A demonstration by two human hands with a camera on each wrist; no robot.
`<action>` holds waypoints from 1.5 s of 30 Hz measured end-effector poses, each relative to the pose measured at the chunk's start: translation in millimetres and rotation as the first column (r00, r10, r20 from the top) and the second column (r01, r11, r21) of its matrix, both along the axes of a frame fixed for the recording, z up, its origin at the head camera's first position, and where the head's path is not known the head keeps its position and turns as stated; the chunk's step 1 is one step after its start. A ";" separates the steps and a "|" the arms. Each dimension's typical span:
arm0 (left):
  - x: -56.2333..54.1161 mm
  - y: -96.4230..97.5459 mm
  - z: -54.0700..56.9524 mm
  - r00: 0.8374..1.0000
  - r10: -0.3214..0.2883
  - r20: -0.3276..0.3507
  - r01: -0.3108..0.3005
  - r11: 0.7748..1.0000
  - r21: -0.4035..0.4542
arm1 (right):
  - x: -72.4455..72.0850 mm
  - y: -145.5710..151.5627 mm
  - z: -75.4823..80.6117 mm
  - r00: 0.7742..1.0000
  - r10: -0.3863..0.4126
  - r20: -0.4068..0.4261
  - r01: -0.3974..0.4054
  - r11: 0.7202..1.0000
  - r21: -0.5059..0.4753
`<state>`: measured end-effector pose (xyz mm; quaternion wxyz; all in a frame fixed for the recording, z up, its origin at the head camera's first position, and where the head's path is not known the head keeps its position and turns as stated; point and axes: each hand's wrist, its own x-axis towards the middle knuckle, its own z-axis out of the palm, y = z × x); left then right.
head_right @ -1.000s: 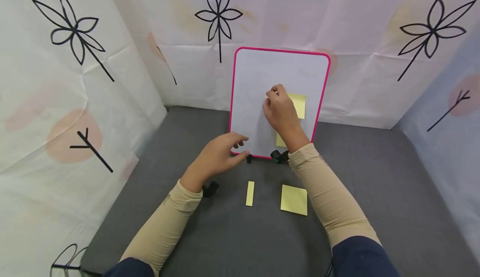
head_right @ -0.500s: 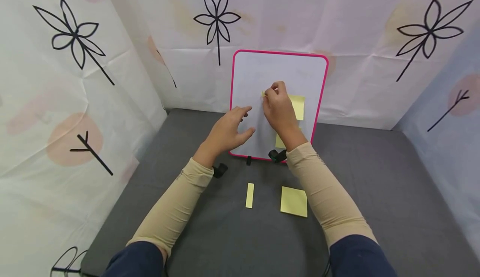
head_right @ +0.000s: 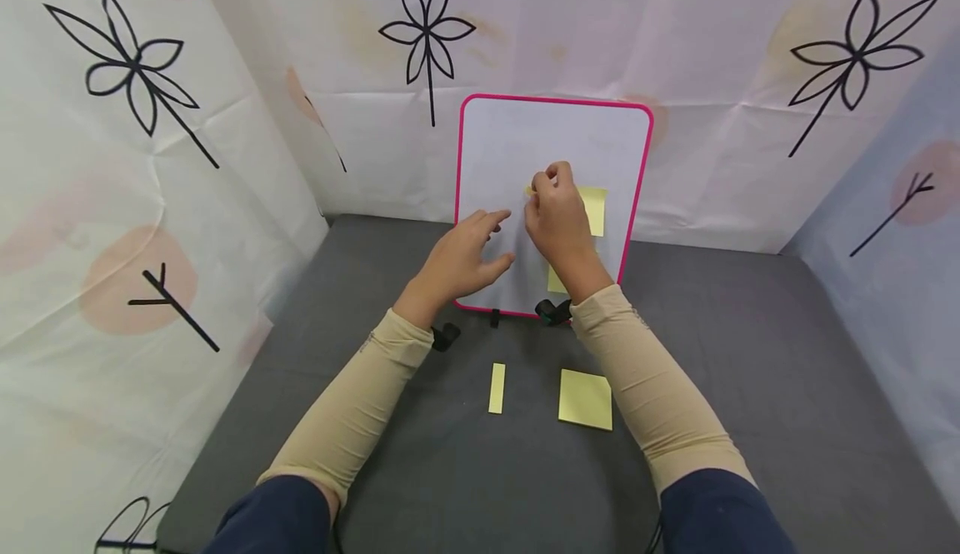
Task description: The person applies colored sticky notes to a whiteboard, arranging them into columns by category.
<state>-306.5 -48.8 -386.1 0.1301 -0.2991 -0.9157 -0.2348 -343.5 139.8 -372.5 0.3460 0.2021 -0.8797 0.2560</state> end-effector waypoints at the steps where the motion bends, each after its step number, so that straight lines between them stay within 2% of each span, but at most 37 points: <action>1: 0.4 0.6 0.4 1.000 0.001 0.004 -0.001 1.000 -0.005 | 0.4 -0.2 -0.1 1.000 -0.003 0.003 0.003 1.000 0.002; 17: 0.8 -2.5 -3.4 1.000 0.011 0.016 -0.011 1.000 -0.012 | 5.4 -10.1 -1.7 0.997 0.067 -0.024 -0.067 0.997 -0.038; 25: 1.0 -4.9 -2.5 0.999 0.024 0.025 -0.024 1.000 0.007 | 1.6 -17.0 -6.0 0.992 0.119 -0.037 -0.121 0.991 -0.049; 31: -1.2 -5.2 -3.1 0.999 0.041 0.020 -0.042 0.999 0.003 | 0.1 -19.2 -10.0 0.996 0.084 -0.028 -0.086 0.994 -0.063; 45: -6.1 -0.4 1.0 0.999 0.034 0.007 -0.034 0.999 -0.019 | 4.9 -17.7 -8.9 1.000 -0.012 -0.011 0.012 1.000 0.000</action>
